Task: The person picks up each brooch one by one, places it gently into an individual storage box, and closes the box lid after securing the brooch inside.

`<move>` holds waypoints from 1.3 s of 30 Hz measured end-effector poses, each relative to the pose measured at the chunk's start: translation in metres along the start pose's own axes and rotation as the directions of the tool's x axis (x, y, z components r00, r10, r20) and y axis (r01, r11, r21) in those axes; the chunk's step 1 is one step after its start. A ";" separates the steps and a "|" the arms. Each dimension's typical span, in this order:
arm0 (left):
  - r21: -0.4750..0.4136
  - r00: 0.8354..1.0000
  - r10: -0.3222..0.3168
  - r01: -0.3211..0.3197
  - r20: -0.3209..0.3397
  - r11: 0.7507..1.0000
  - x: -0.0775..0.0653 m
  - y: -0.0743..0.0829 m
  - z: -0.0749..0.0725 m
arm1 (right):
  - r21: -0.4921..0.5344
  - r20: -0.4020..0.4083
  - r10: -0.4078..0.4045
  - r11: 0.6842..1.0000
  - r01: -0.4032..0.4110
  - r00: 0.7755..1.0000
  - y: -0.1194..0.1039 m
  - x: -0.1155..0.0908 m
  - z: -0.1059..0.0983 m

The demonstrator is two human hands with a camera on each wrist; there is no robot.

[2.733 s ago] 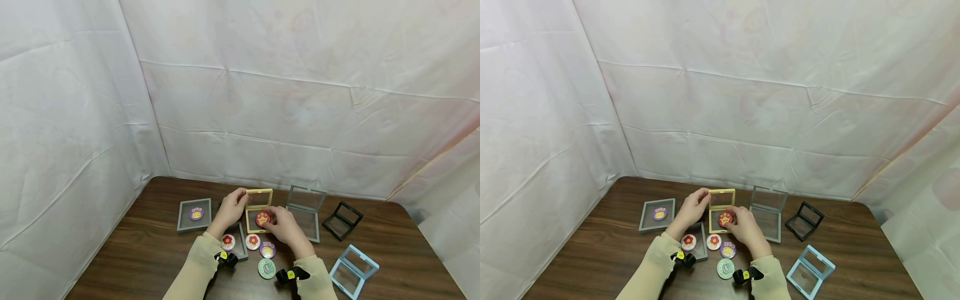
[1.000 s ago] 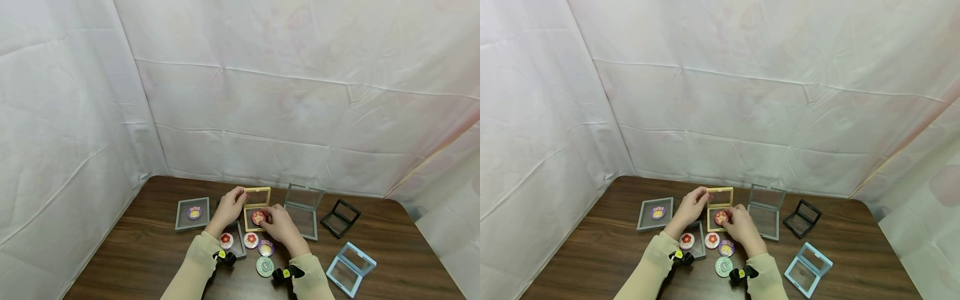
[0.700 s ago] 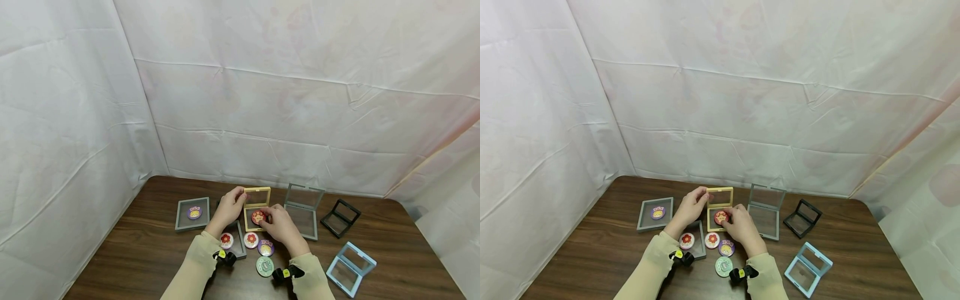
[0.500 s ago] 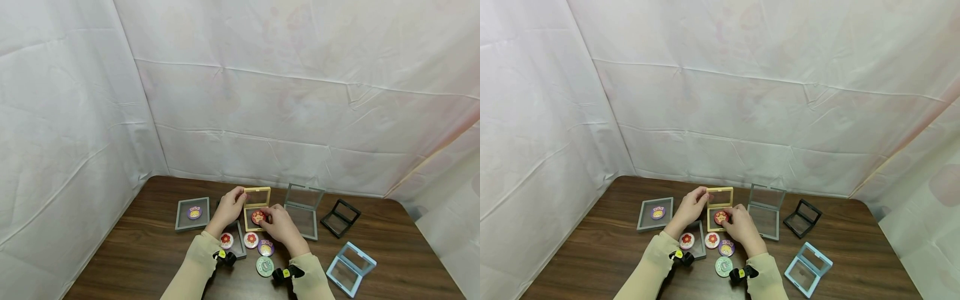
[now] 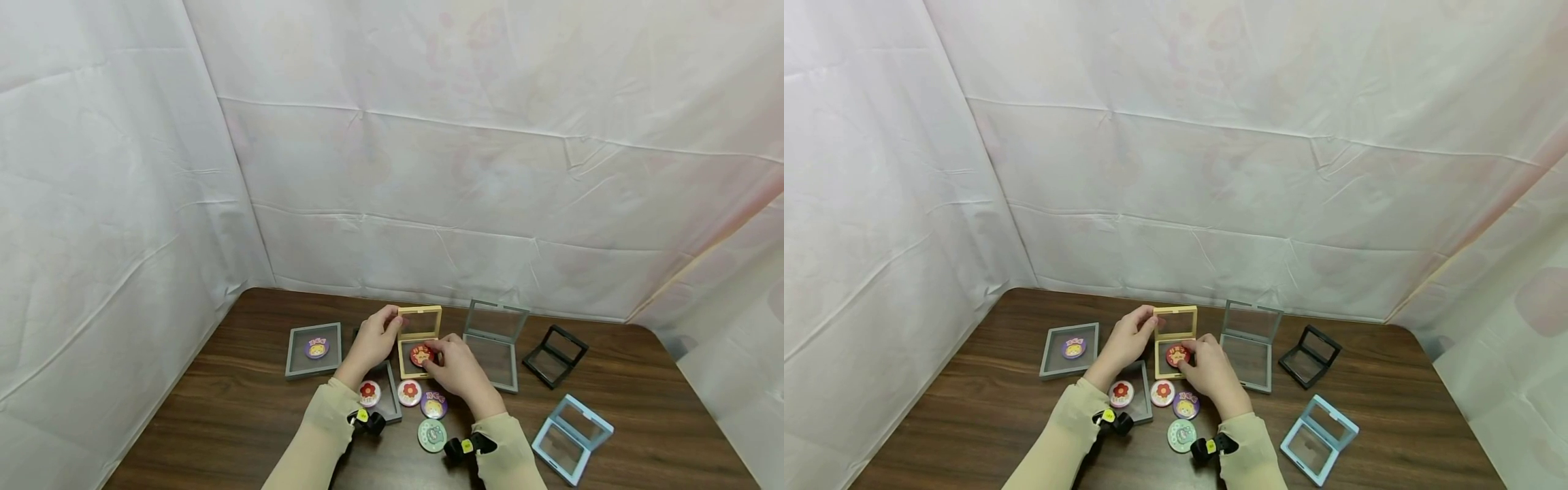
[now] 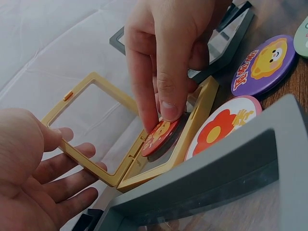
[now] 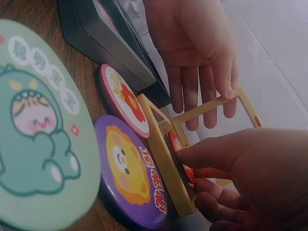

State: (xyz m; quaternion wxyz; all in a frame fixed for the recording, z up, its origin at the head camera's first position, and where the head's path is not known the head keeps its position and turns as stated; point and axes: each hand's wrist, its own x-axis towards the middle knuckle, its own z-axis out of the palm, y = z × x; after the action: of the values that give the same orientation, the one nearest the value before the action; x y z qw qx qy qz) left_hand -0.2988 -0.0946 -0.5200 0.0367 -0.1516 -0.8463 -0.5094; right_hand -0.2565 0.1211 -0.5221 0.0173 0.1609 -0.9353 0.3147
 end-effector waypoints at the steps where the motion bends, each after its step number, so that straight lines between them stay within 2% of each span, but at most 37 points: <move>1: -0.001 1.000 -0.001 0.001 0.001 1.000 0.000 0.000 0.000 | 0.001 0.003 0.001 1.000 -0.001 1.000 0.000 0.000 0.000; 21: 0.015 1.000 0.007 -0.007 0.005 1.000 -0.001 0.000 0.000 | 0.014 0.021 0.026 1.000 -0.027 0.999 0.001 0.000 0.002; 28: 0.020 1.000 0.012 -0.012 0.002 1.000 0.000 0.000 0.001 | 0.028 0.006 0.007 1.000 -0.007 1.000 0.001 0.000 0.000; 39: 0.017 1.000 0.019 -0.019 0.001 1.000 0.000 0.001 0.000 | 0.072 -0.039 0.045 0.997 -0.042 0.998 0.005 -0.001 -0.013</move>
State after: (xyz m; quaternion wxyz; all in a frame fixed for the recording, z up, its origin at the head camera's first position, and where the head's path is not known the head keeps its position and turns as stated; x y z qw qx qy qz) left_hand -0.2987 -0.0941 -0.5194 0.0425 -0.1597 -0.8491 -0.5017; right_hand -0.2584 0.1328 -0.5149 0.0237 0.1345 -0.9262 0.3513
